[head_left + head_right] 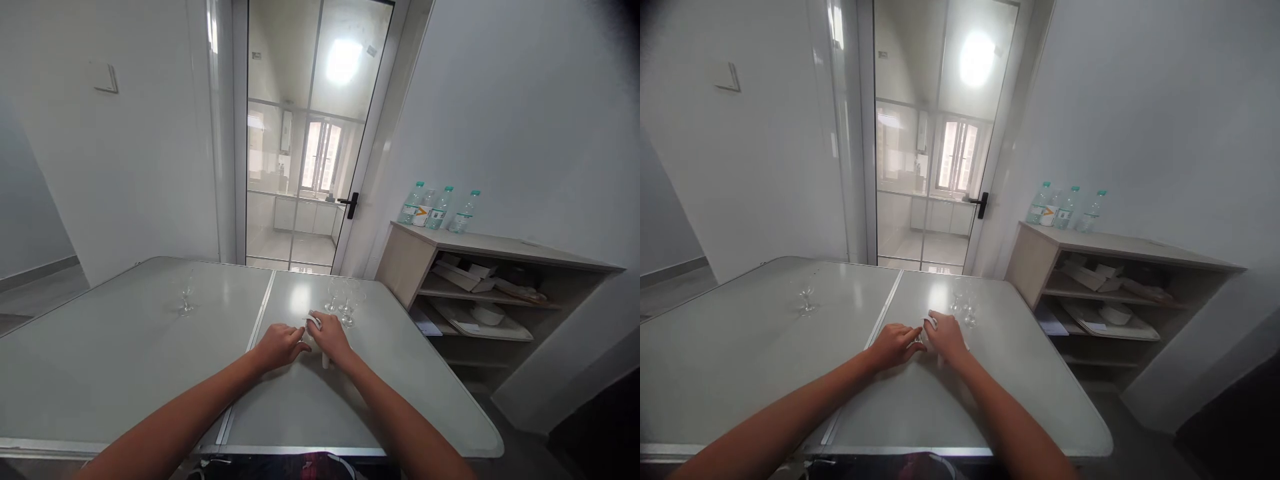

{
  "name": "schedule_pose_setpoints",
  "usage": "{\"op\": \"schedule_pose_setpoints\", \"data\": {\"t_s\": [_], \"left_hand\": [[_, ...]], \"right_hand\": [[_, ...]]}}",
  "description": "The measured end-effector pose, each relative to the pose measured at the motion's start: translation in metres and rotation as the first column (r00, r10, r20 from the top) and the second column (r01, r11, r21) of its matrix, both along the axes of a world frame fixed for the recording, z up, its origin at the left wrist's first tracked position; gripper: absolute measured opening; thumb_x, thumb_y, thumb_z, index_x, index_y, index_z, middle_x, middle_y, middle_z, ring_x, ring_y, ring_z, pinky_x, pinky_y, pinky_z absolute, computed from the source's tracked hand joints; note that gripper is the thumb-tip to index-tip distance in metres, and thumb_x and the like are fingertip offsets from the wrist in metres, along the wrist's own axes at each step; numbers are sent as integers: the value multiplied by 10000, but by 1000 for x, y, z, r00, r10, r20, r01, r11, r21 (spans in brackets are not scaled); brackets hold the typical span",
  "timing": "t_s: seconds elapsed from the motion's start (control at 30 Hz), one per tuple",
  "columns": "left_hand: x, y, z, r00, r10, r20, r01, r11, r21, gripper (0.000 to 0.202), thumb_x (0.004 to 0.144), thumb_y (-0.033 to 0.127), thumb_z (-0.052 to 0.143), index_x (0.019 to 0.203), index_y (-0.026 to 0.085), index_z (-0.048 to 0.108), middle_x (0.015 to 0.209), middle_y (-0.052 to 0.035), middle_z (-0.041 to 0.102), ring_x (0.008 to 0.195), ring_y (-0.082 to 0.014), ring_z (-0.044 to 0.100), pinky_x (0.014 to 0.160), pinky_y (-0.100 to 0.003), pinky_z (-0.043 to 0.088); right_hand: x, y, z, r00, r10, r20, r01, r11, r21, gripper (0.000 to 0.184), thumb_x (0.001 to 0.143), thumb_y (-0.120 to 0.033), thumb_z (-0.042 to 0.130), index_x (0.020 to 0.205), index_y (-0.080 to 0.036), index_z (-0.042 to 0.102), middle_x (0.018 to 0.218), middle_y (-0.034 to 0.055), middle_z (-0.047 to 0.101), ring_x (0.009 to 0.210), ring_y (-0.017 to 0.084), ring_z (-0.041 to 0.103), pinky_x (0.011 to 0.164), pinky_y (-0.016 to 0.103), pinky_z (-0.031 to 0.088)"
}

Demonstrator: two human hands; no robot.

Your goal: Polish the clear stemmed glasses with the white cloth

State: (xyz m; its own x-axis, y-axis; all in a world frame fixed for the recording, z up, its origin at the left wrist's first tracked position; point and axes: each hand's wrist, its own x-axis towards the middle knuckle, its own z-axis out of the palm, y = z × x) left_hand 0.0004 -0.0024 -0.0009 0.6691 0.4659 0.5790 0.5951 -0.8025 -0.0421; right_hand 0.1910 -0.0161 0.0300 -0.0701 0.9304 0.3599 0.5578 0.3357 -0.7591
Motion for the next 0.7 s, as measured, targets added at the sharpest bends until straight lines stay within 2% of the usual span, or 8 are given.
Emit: {"op": "schedule_pose_setpoints", "data": {"t_s": [0.1,0.2,0.37,0.47,0.53,0.6,0.7], "left_hand": [[-1,0,0,997,-47,-58,49,998,29,236,957,407,610,1012,185,671,714,-62,724,589,-196,660,587,-286,426],[-2,1,-1,996,-74,-49,76,997,34,247,972,417,590,1031,191,670,716,-59,728,596,-192,669,590,-290,433],[-3,2,0,999,-50,-5,50,999,23,280,960,447,609,1041,190,688,713,-56,741,596,-202,676,584,-296,428],[-3,3,1,999,-29,43,30,999,-29,279,935,445,649,1054,197,696,759,-48,765,630,-205,699,597,-288,428],[-3,4,1,994,-10,106,20,996,-86,272,917,443,679,1056,210,700,773,-29,775,654,-195,715,605,-273,426],[-2,5,2,984,22,175,5,988,-153,261,898,446,706,1028,220,707,745,-5,771,642,-175,714,598,-254,416],[-2,5,3,972,63,225,-15,978,-208,240,875,450,731,920,216,708,690,11,751,610,-159,701,564,-238,386]], "right_hand": [[9,10,-5,989,53,-136,-72,987,-140,350,836,-389,569,544,-214,486,544,-21,471,593,153,423,601,279,310],[16,16,-12,972,90,-218,-142,961,-235,358,838,-445,514,572,-206,501,540,-36,466,542,133,391,556,269,304],[17,18,-17,947,97,-307,-186,944,-274,370,824,-499,526,612,-196,532,565,-32,494,555,134,405,560,267,336],[12,14,-12,942,89,-325,-166,961,-220,416,876,-534,492,684,-181,600,643,-3,565,634,157,483,622,272,381],[9,9,-6,950,94,-296,-141,980,-142,391,914,-499,481,746,-181,636,722,11,607,711,169,519,685,276,397],[7,3,-1,973,136,-187,-142,990,-15,311,939,-417,481,823,-192,662,781,14,631,751,175,532,729,281,400],[8,-4,4,976,208,60,-216,959,181,185,905,-266,509,961,-207,675,890,39,671,820,200,569,781,300,413]]}}
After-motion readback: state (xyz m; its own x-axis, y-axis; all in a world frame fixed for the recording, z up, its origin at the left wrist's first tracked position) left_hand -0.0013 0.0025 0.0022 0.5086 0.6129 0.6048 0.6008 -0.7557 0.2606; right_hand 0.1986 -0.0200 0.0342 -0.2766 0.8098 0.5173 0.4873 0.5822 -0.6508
